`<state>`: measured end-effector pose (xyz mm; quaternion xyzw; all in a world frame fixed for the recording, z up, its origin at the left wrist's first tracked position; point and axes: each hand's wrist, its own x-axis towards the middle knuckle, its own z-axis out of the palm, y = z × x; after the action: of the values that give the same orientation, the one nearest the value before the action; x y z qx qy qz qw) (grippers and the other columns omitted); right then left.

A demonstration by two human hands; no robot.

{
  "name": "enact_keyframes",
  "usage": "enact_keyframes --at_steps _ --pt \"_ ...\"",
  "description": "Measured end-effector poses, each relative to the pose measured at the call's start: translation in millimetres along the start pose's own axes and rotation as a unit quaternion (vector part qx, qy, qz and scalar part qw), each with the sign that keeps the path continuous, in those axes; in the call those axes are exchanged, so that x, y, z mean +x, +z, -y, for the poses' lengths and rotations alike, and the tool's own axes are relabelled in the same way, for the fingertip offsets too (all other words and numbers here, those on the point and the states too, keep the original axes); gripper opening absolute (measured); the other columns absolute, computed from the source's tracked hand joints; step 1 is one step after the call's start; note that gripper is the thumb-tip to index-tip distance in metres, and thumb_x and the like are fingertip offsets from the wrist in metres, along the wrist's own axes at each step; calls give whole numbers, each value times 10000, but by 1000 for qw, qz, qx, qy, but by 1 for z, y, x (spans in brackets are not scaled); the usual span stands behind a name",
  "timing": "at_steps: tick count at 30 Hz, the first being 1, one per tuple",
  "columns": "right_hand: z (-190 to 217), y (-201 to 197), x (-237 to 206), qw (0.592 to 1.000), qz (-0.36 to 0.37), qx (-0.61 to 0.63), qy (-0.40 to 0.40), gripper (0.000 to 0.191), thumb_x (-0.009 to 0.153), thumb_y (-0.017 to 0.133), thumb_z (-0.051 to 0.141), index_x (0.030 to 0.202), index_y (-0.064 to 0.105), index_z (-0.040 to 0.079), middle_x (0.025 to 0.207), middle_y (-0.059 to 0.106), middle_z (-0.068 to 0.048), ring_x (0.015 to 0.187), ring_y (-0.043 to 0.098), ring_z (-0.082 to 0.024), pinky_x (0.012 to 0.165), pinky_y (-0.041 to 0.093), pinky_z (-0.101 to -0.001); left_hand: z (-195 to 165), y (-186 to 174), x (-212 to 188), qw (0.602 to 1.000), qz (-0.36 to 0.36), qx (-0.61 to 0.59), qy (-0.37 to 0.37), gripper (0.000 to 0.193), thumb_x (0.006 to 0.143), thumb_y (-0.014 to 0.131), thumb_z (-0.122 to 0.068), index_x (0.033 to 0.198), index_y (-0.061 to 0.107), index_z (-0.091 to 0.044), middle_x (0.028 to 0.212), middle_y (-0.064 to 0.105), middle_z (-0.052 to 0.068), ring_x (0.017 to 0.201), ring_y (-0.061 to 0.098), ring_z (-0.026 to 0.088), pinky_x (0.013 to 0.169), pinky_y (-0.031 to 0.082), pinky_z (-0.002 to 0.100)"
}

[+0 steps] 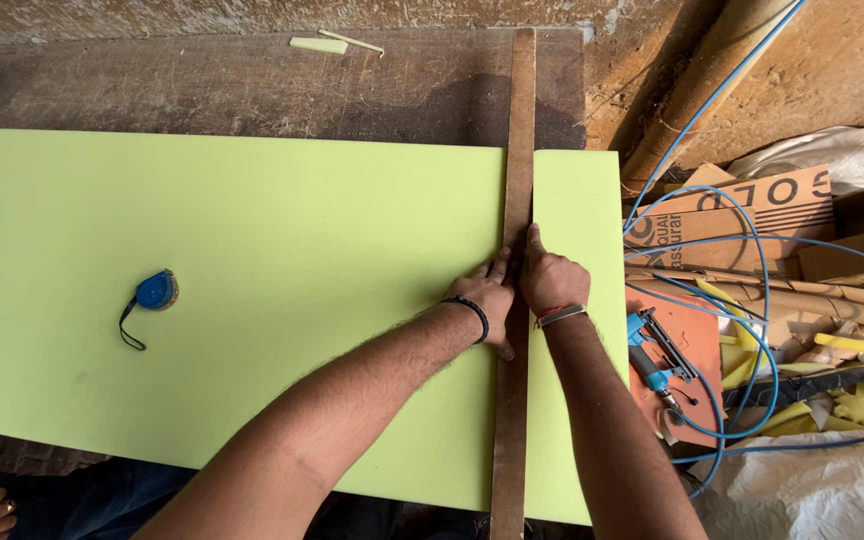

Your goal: The person measures a large yellow foam sheet with a tape measure and marks it with a metal ruler. They then use the ruler as a straight edge to cut the foam into smaller rectangular pieces with a knife. The cut pieces are separated and placed aside.

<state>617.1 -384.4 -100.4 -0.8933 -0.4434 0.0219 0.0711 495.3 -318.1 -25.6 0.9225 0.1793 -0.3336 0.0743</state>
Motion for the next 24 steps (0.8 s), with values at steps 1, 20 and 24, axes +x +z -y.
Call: enact_keyframes --at_steps 1,20,24 --pt "3 -1 -14 999 37 15 18 591 976 553 302 1557 461 241 820 762 -169 718 754 -322 646 609 -460 1 -1 2 1000 -2 7 1 1224 634 901 -698 1544 344 -98 1772 -105 182 1606 149 361 1204 404 442" --pt "31 -4 -188 994 -87 58 12 484 943 628 259 1421 631 187 716 733 -101 602 713 -273 540 575 -424 -29 59 -30 993 -20 113 11 1432 686 882 -680 1630 58 15 1713 -2 241 1566 115 365 1211 262 588" --pt "36 -7 -222 993 -92 63 28 535 885 659 326 1405 613 205 692 730 -101 585 702 -297 510 559 -436 -29 47 -32 994 -10 106 -7 1462 663 855 -726 1635 17 -25 1721 -56 191 1582 91 344 1198 247 673"
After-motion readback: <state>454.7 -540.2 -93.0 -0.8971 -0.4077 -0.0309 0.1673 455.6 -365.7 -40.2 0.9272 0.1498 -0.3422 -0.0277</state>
